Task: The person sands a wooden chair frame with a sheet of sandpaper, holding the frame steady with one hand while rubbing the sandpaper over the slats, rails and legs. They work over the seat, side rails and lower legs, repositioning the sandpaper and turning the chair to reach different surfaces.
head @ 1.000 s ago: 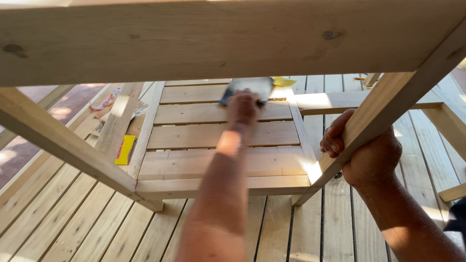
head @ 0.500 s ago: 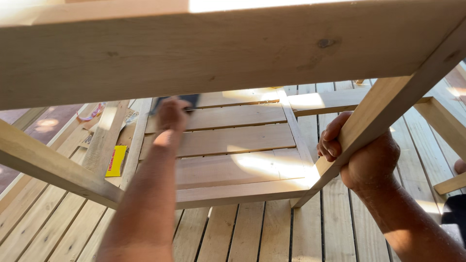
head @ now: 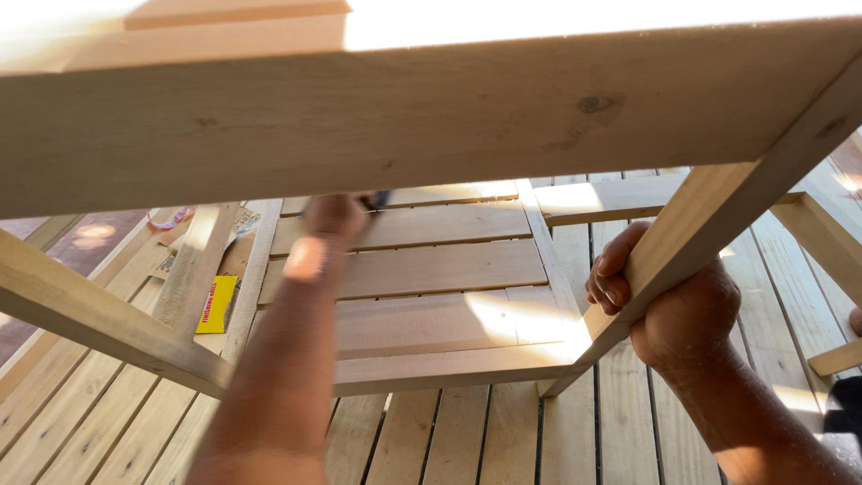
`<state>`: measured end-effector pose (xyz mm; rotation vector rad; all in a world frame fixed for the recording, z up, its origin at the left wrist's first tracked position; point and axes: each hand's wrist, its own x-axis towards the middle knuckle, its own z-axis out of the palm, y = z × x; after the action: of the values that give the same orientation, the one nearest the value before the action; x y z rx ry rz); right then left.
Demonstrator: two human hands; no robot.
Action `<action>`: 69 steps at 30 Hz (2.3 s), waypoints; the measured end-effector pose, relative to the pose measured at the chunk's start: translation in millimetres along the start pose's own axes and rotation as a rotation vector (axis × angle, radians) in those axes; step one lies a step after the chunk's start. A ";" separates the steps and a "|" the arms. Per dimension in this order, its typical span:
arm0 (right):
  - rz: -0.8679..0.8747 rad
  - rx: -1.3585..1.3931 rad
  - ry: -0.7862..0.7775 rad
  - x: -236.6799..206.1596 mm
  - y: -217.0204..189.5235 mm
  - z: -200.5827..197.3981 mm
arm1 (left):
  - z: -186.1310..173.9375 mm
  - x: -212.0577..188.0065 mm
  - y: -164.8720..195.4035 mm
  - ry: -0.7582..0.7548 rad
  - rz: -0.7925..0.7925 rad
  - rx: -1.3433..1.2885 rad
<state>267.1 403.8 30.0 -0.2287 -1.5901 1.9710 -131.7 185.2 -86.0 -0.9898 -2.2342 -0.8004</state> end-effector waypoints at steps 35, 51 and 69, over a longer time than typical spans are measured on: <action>-0.008 -0.006 -0.067 -2.0 -6.7 8.3 | 122.2 23.8 169.8 -0.249 -0.236 0.006; -0.009 -0.078 -0.083 -0.5 -12.6 15.4 | 139.4 16.8 166.2 -0.180 -0.232 -0.113; -0.006 -0.151 -0.051 -0.4 -11.2 15.5 | 111.8 15.1 167.8 -0.158 -0.145 -0.082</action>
<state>263.7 391.9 44.6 -0.2350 -1.7724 1.8670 -36.5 363.0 -101.0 -0.9668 -2.4479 -0.9120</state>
